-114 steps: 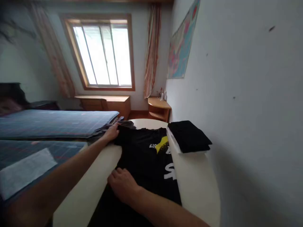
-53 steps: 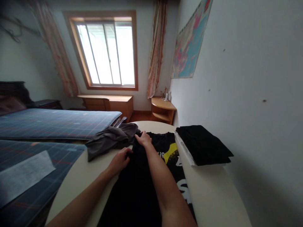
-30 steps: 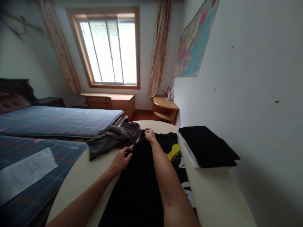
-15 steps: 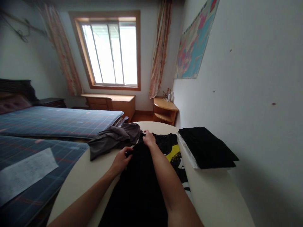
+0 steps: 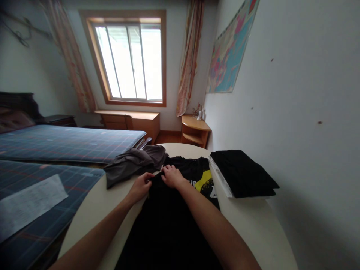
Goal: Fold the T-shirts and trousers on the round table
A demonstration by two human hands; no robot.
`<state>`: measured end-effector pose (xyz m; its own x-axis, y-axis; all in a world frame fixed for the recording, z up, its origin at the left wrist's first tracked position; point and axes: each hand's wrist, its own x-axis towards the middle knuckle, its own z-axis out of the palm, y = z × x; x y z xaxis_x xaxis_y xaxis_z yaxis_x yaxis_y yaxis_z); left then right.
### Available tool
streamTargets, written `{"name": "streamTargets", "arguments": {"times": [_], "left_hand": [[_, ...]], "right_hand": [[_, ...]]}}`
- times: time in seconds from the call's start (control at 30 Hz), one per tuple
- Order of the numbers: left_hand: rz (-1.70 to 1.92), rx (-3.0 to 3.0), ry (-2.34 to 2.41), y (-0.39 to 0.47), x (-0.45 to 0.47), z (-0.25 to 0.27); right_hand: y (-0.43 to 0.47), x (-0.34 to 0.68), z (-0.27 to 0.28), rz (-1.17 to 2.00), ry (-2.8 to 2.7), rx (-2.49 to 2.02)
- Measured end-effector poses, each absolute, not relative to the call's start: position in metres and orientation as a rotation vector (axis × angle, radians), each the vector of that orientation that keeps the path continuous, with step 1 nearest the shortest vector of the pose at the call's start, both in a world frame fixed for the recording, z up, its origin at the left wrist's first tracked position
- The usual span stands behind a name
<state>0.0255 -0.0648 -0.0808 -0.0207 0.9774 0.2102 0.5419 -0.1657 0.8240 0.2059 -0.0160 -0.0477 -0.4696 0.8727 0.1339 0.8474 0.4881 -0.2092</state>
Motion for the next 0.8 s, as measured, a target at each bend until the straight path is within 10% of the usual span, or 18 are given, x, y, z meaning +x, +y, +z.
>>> {"name": "streamTargets", "arguments": {"times": [0.8], "left_hand": [[1.05,1.913,1.558,-0.088,0.041,-0.065]], "right_hand": [[0.001,0.205,-0.038,0.306,-1.983,-2.088]]}}
